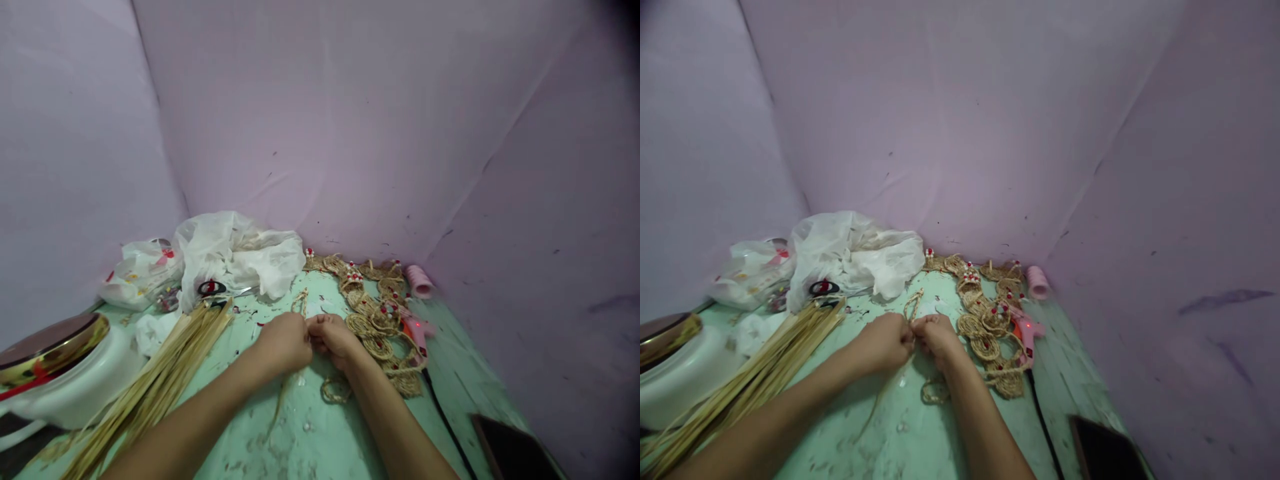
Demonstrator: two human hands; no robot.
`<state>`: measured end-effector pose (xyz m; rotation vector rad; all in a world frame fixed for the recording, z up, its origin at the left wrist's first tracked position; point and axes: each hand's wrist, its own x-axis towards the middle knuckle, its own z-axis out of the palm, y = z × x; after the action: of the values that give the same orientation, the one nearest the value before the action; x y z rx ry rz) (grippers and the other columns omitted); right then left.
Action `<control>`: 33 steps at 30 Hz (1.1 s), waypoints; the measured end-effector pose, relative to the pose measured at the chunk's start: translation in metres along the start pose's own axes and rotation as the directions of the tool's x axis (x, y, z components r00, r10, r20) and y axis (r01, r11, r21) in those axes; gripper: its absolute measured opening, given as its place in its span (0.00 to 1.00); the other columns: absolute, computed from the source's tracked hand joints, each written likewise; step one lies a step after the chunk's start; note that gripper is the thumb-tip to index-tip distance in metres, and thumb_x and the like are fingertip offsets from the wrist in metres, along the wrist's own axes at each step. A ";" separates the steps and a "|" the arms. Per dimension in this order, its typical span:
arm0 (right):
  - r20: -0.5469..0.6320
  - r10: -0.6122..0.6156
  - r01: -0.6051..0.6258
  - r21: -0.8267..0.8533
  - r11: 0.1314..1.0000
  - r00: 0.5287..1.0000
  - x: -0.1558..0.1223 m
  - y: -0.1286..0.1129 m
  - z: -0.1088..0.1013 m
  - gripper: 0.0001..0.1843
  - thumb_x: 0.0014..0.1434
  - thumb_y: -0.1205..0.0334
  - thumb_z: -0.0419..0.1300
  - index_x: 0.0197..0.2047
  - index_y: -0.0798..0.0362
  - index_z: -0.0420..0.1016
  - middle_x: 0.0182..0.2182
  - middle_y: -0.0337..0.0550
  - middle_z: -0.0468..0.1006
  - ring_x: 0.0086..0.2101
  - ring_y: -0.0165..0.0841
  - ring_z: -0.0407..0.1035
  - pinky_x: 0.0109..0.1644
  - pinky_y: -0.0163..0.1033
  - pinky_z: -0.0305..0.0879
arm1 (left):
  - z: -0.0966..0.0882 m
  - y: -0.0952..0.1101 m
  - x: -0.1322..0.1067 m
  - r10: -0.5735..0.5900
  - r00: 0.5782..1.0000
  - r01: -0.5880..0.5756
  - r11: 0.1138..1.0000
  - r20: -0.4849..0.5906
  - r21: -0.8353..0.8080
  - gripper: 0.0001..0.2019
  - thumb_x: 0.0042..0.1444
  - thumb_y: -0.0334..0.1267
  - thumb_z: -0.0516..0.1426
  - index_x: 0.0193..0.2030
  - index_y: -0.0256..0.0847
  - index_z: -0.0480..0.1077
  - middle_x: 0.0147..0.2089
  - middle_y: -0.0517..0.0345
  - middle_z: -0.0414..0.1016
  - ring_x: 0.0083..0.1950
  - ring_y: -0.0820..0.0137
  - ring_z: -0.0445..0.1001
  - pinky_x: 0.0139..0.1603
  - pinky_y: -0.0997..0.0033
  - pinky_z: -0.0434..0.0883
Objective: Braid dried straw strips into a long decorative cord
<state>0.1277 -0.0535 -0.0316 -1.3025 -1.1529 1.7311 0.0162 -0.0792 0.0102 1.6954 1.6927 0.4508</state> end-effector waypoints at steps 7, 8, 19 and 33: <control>0.088 0.000 -0.001 0.014 1.000 0.996 -0.001 -0.004 -0.005 0.02 0.36 0.70 0.55 0.19 0.59 0.65 0.13 0.34 0.65 0.13 0.18 0.47 0.16 0.28 0.38 | -0.015 -0.012 0.023 -0.171 0.964 0.242 0.880 0.203 -0.409 0.07 0.42 0.32 0.50 0.20 0.33 0.66 0.14 0.60 0.63 0.14 0.78 0.57 0.15 0.78 0.52; 0.083 0.000 0.000 0.001 1.000 0.997 -0.001 -0.004 -0.006 0.02 0.36 0.69 0.56 0.20 0.59 0.66 0.13 0.34 0.65 0.13 0.19 0.48 0.17 0.28 0.38 | -0.011 -0.014 0.024 -0.154 0.949 0.273 0.841 0.276 -0.468 0.06 0.42 0.31 0.50 0.19 0.33 0.65 0.15 0.59 0.64 0.14 0.79 0.58 0.14 0.78 0.52; -0.123 -0.346 0.086 -0.842 0.532 0.930 -0.007 -0.009 0.001 0.06 0.40 0.66 0.58 0.22 0.56 0.76 0.22 0.46 0.76 0.23 0.30 0.65 0.25 0.32 0.51 | 0.001 -0.017 0.028 -0.241 0.963 0.267 0.900 0.116 -0.346 0.09 0.32 0.28 0.53 0.10 0.37 0.56 0.06 0.65 0.50 0.09 0.79 0.49 0.11 0.78 0.44; -0.139 -0.225 0.082 -0.653 0.753 0.964 -0.015 -0.022 -0.005 0.07 0.42 0.62 0.59 0.21 0.56 0.73 0.15 0.41 0.70 0.20 0.27 0.62 0.22 0.31 0.51 | -0.007 -0.030 0.032 -0.067 0.974 0.178 0.821 0.218 -0.543 0.06 0.31 0.32 0.54 0.12 0.35 0.60 0.10 0.65 0.55 0.10 0.83 0.49 0.11 0.80 0.41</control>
<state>0.1364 -0.0576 -0.0064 -1.6746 -1.7599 1.0556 -0.0077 -0.0497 -0.0125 1.1482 1.3432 0.6316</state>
